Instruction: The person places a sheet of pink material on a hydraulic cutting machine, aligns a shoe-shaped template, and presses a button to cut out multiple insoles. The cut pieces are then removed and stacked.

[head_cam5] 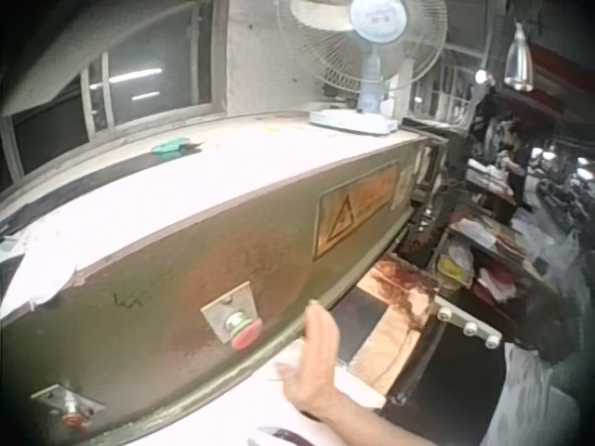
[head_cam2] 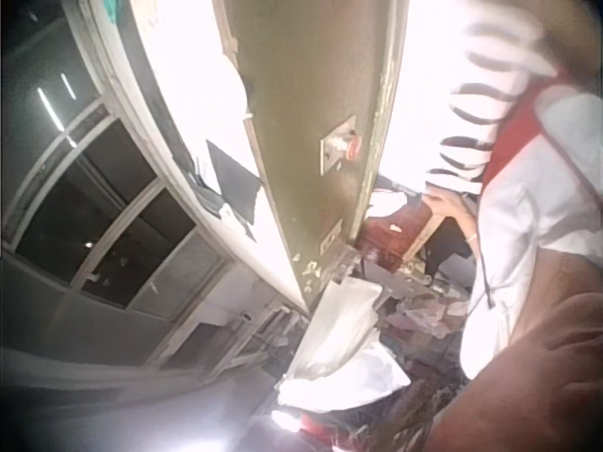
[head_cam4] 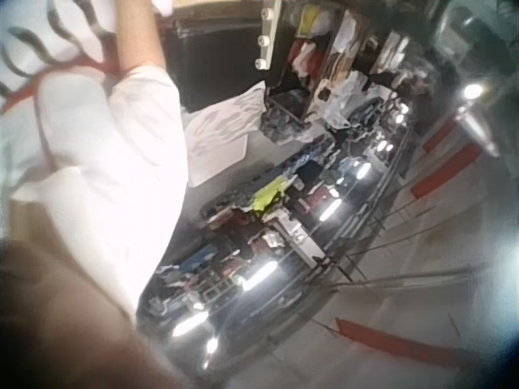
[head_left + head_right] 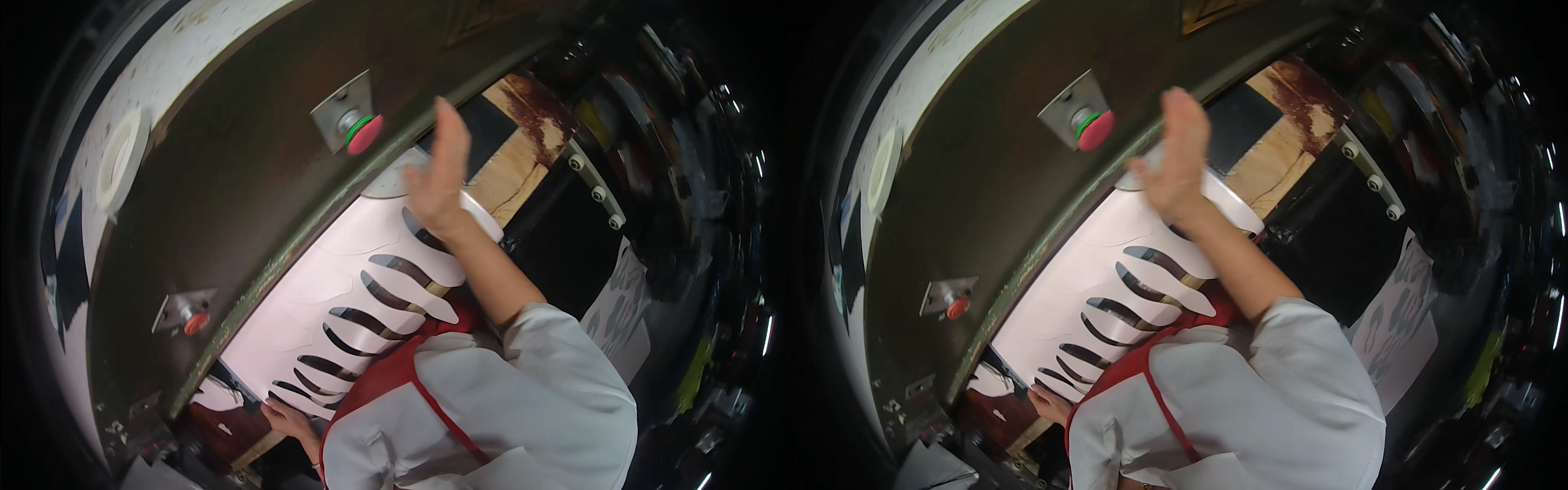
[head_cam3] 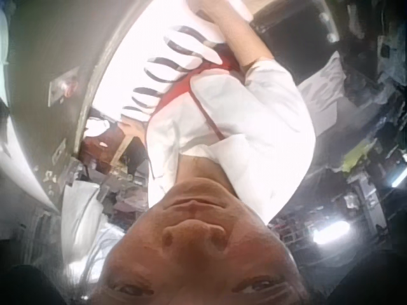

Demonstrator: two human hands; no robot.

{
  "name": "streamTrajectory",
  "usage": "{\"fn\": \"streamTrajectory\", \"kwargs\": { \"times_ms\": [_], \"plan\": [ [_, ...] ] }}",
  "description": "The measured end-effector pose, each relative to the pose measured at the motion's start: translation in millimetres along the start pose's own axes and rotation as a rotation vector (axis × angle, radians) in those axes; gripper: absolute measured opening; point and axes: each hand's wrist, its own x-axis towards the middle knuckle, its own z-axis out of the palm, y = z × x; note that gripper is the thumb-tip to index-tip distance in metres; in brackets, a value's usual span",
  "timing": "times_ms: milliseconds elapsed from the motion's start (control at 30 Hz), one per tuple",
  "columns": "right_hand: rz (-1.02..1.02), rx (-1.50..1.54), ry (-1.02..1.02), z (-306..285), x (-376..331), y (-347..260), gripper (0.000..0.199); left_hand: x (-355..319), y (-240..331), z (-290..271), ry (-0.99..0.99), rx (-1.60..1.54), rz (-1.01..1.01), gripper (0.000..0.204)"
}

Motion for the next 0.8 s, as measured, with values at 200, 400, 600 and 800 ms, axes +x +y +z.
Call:
{"fn": "streamTrajectory", "kwargs": {
  "times_ms": [200, 400, 600, 800],
  "plan": [
    [-0.098, -0.028, 0.065, 36, 23, -66, 0.107, 3, 4, 12, 0.127, -0.138, 0.208, 0.039],
    [-0.091, -0.011, -0.136, -4, -23, -50, 0.105, -6, -3, 11, 0.184, -0.009, 0.137, 0.047],
    [0.473, -0.22, -0.129, -72, -67, 34, 0.065, -16, -7, 0, 0.151, -0.043, 0.086, 0.048],
    [0.803, -0.111, -0.398, -77, -89, 81, 0.04, -9, -6, 3, 0.136, 0.097, 0.095, 0.043]
  ]
}}
